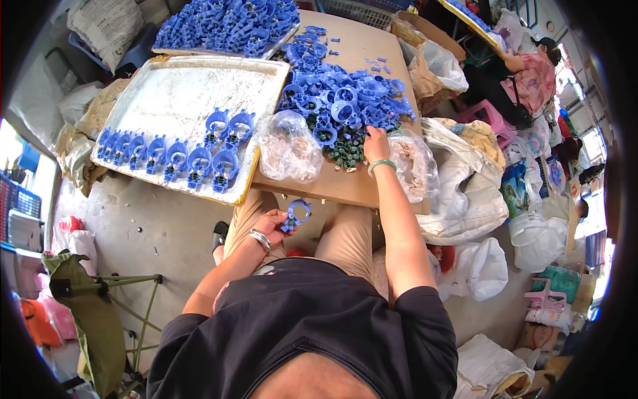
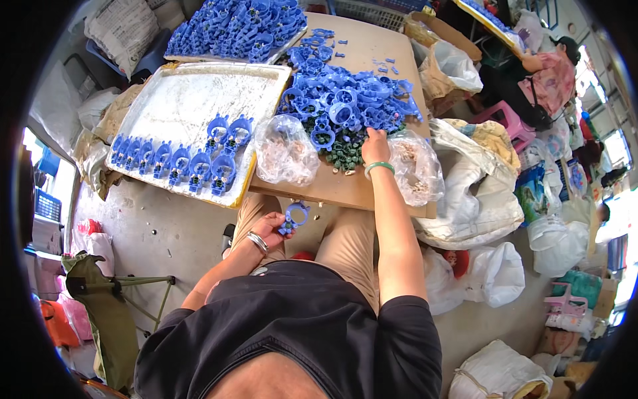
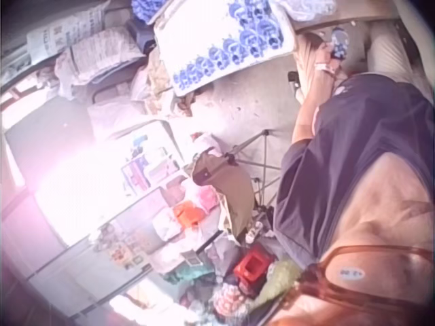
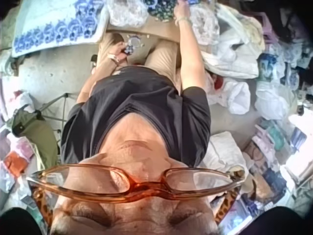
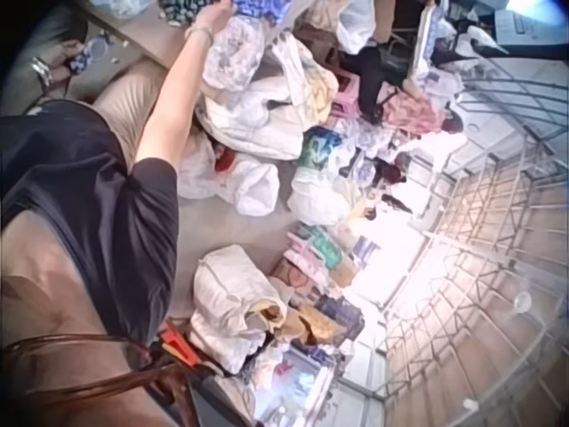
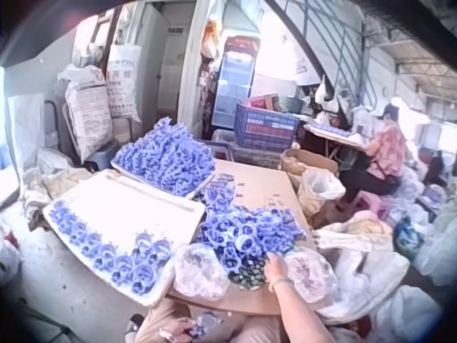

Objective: Assembling small blue plastic circular parts by inserting white components into them.

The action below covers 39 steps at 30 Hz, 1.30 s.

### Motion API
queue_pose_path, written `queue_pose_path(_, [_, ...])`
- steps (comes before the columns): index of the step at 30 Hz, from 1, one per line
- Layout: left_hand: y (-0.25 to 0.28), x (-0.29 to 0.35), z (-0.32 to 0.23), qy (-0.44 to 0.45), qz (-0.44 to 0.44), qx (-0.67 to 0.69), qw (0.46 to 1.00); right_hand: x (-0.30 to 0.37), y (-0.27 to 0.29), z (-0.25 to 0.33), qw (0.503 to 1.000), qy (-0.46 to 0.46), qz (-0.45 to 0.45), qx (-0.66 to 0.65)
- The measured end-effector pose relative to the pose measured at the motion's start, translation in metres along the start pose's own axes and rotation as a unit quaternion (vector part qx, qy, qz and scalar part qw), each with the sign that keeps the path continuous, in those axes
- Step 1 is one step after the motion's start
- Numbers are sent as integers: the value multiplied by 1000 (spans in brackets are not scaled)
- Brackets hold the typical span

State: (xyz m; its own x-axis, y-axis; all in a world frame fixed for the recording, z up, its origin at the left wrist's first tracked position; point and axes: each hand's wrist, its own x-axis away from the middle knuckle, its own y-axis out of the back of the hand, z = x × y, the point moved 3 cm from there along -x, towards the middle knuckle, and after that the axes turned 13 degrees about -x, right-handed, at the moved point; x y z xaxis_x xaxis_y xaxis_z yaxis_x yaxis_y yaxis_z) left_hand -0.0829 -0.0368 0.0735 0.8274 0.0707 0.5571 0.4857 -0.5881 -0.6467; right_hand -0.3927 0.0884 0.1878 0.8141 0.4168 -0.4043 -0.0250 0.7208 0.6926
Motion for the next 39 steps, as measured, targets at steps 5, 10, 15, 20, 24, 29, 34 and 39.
queue_pose_path(5, [2, 2, 4, 0, 0, 0, 1000, -6, -4, 3, 997, -70, 15, 41])
queue_pose_path(10, [4, 1, 5, 1, 6, 6, 1000, -11, -2, 0, 991, -126, -32, -14])
queue_pose_path(15, [2, 2, 2, 0, 6, 0, 1000, -14, -5, -14, 990, -108, -59, -63])
queue_pose_path(20, [0, 5, -1, 3, 16, -3, 1000, 17, 13, 14, 844, -276, -32, -459])
queue_pose_path(24, [-3, 6, -2, 2, 63, -7, 998, 55, 23, 39, 722, -261, 33, -640])
queue_pose_path(29, [-7, 7, -4, -10, 115, -8, 993, 109, 33, 39, 881, -188, 189, -390])
queue_pose_path(34, [-5, 6, 2, 18, 127, -4, 992, 120, 42, 43, 966, -22, 198, -167])
queue_pose_path(39, [-5, 8, 5, 35, 116, -35, 992, 117, 51, 60, 970, 15, 189, -151])
